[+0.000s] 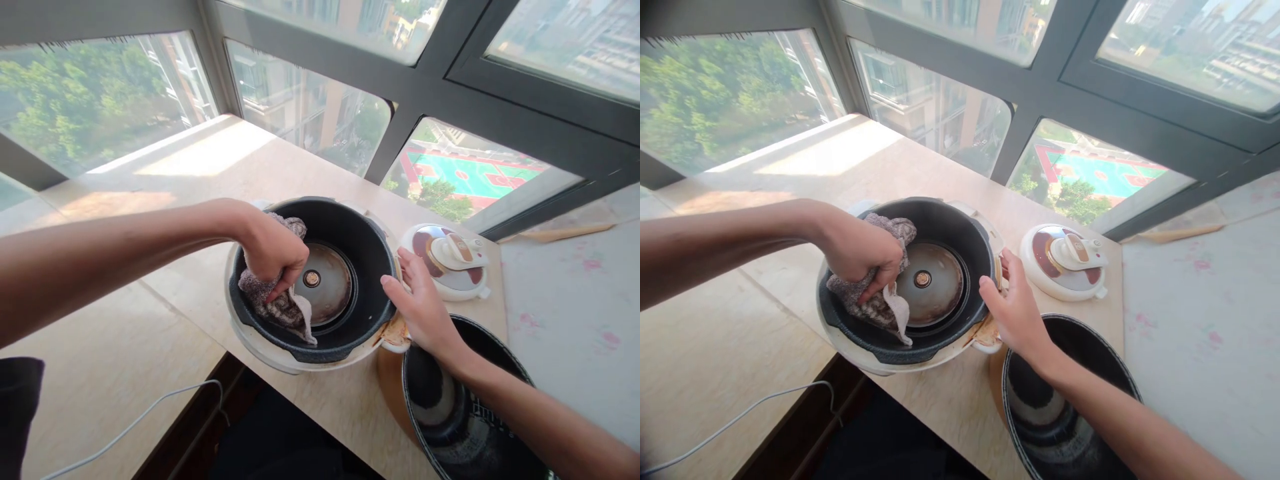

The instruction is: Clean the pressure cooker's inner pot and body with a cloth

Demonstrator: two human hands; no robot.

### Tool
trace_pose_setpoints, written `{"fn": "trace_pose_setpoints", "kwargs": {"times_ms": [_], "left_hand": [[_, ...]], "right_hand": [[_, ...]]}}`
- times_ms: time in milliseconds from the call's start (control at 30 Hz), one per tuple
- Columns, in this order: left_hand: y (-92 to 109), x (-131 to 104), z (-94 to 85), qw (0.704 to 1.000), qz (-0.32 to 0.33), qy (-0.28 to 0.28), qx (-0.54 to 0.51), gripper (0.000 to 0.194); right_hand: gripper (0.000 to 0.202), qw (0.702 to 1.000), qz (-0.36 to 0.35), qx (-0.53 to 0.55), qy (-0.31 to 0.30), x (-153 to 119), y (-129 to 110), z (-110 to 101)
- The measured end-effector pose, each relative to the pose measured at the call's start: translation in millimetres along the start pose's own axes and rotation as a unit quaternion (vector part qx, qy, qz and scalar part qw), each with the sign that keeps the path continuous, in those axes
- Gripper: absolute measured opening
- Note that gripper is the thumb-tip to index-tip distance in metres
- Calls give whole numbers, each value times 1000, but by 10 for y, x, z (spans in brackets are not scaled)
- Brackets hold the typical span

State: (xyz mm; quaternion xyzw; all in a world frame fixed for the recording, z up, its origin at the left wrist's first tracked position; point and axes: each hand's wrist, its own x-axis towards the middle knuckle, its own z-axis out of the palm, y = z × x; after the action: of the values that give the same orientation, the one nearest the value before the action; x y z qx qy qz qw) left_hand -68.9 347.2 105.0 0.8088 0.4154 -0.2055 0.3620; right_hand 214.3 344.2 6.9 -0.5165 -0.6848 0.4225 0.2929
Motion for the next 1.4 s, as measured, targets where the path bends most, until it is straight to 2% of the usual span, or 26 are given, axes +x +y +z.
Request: {"fn": "trace_pose_setpoints", "kwargs": {"times_ms": [67,100,233,300,433,500,567,667,733,900,967,1033,1133,1200,1300,1400], "left_hand": [[18,26,-29,994,27,-93,-48,38],[18,41,-30,990,43,-102,-85,38],[21,115,29,966,119,-69,-220,47],[59,162,72,959,141,-58,-238,50],[217,274,143,956,162,5,-244,44],[317,328,180,963,133,45,-232,42],[413,380,226,965,61,97,-237,39],[537,452,302,942,-63,163,-287,37],[605,490,346,920,-116,193,-321,38],[718,519,430,888,-163,247,-353,39],[733,500,458,892,-159,264,-331,40],[730,457,478,913,-132,260,-285,44],[703,328,485,953,-59,224,-197,48],[684,197,480,968,-23,199,-149,51],[659,-35,474,980,4,177,-88,58],[607,-236,481,983,18,178,-28,60]], "right_hand": [[76,1000,-5,2,1,5,9,3],[76,1000,-7,3,2,8,11,5],[74,1000,-13,10,5,20,13,20],[74,1000,-18,14,7,27,12,29],[78,1000,-20,13,8,40,-2,39],[79,1000,-21,14,7,44,-11,42],[78,1000,-23,17,6,45,-17,44],[75,999,-29,26,8,50,-15,52],[73,999,-31,32,14,57,-6,59],[74,999,-27,35,19,72,11,69],[74,999,-27,34,15,74,11,66],[75,999,-24,33,11,75,12,62],[76,999,-22,27,8,78,14,55],[75,999,-25,22,8,79,13,52],[73,999,-35,18,3,78,-1,48],[76,999,-31,14,5,77,-16,45]]}}
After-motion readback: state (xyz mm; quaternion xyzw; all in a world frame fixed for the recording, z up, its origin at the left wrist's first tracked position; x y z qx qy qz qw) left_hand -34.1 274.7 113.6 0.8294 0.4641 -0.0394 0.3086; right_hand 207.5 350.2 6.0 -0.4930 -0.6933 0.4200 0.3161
